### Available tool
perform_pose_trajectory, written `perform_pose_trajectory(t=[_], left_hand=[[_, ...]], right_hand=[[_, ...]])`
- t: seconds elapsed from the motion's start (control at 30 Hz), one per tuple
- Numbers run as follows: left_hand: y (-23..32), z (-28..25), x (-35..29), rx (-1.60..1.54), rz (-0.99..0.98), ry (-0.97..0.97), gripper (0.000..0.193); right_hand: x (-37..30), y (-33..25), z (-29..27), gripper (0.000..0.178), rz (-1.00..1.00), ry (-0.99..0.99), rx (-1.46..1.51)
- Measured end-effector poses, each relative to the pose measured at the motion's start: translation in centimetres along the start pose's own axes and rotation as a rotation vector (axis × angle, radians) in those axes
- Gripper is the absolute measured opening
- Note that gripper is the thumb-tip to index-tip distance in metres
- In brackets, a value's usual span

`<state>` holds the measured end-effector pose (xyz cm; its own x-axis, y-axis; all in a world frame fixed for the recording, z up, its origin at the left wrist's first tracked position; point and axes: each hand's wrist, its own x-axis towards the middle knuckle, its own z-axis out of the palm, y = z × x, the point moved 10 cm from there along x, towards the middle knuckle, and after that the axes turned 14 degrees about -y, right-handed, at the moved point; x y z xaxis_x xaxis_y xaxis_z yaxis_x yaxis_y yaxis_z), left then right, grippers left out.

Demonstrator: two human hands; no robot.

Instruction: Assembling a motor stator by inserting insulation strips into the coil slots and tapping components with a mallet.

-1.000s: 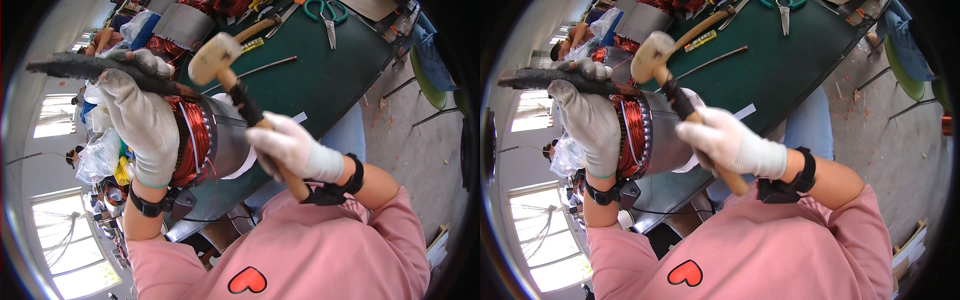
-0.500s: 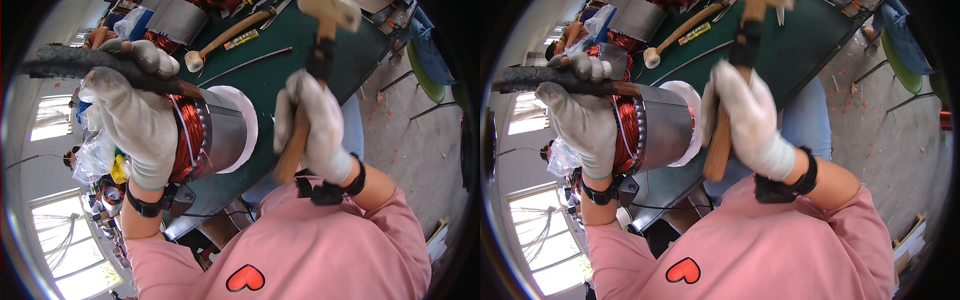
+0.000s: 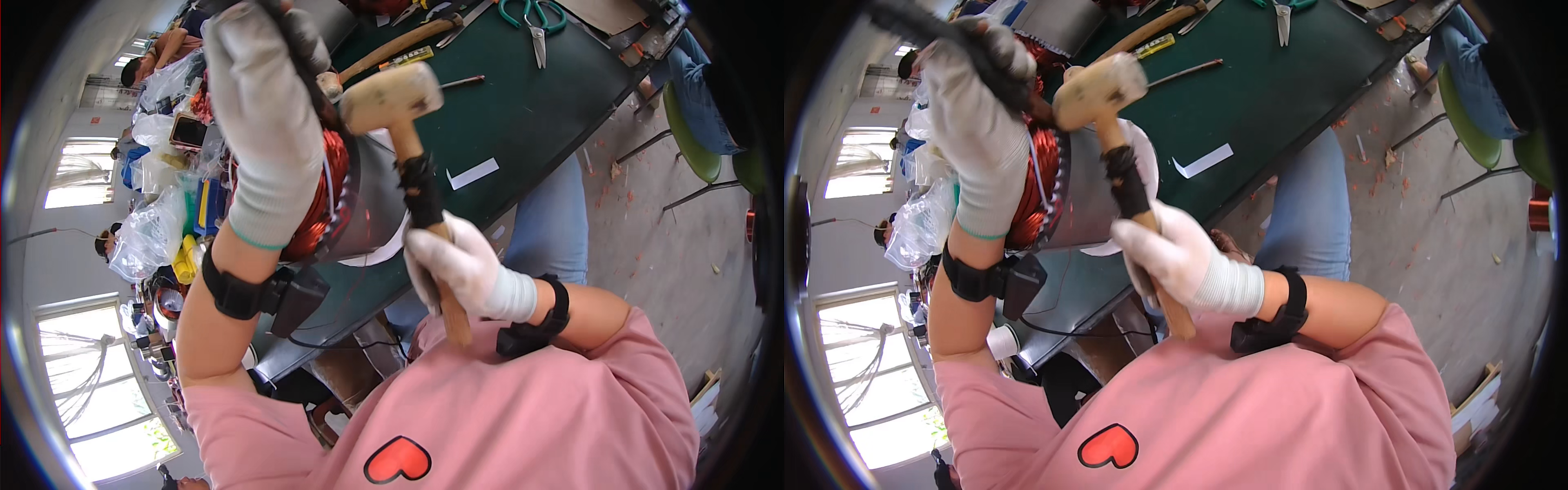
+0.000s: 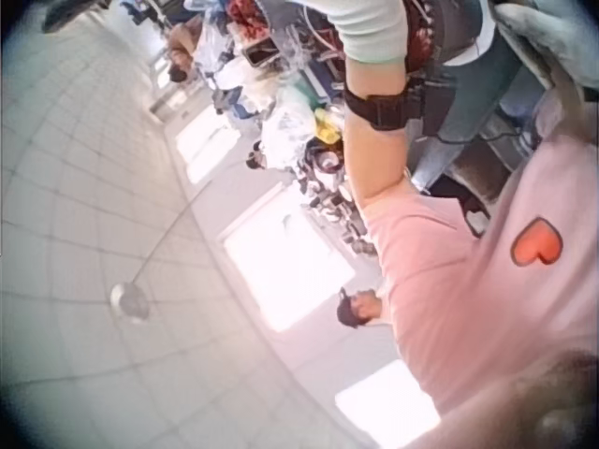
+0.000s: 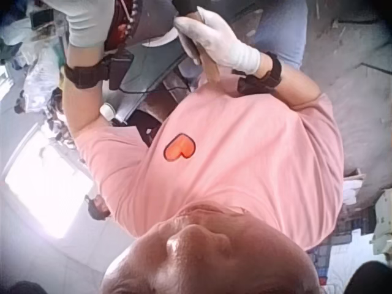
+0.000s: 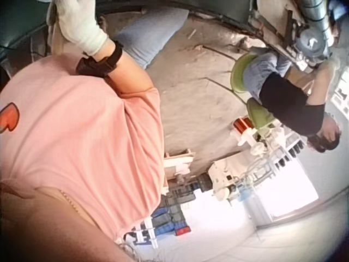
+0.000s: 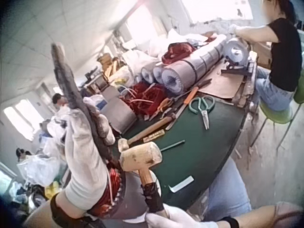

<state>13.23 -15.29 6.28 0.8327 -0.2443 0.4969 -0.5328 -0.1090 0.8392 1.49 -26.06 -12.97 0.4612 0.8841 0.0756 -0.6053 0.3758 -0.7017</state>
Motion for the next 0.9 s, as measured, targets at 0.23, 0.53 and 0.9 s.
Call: perform_pose_trajectory(t=[0.23,0.53,0.9], left_hand=[[1.3,-1.0,-1.9,-0.027,0.028,0.006,0.055],[0.3,-0.8,-2.7,-0.187,0.052,0.022,0.060],[1.0,0.4,-2.1,-0.204,0.141,-0.076,0.059]], right_hand=[[-3.0,-7.5,-5.2,0.036,-0.422,0.246,-0.088],[-0.8,-3.8,0.5,0.034,0.000,0.098,-0.179],[-0.3,-0.8,0.6,0.031,0.079,0.135,-0.080]])
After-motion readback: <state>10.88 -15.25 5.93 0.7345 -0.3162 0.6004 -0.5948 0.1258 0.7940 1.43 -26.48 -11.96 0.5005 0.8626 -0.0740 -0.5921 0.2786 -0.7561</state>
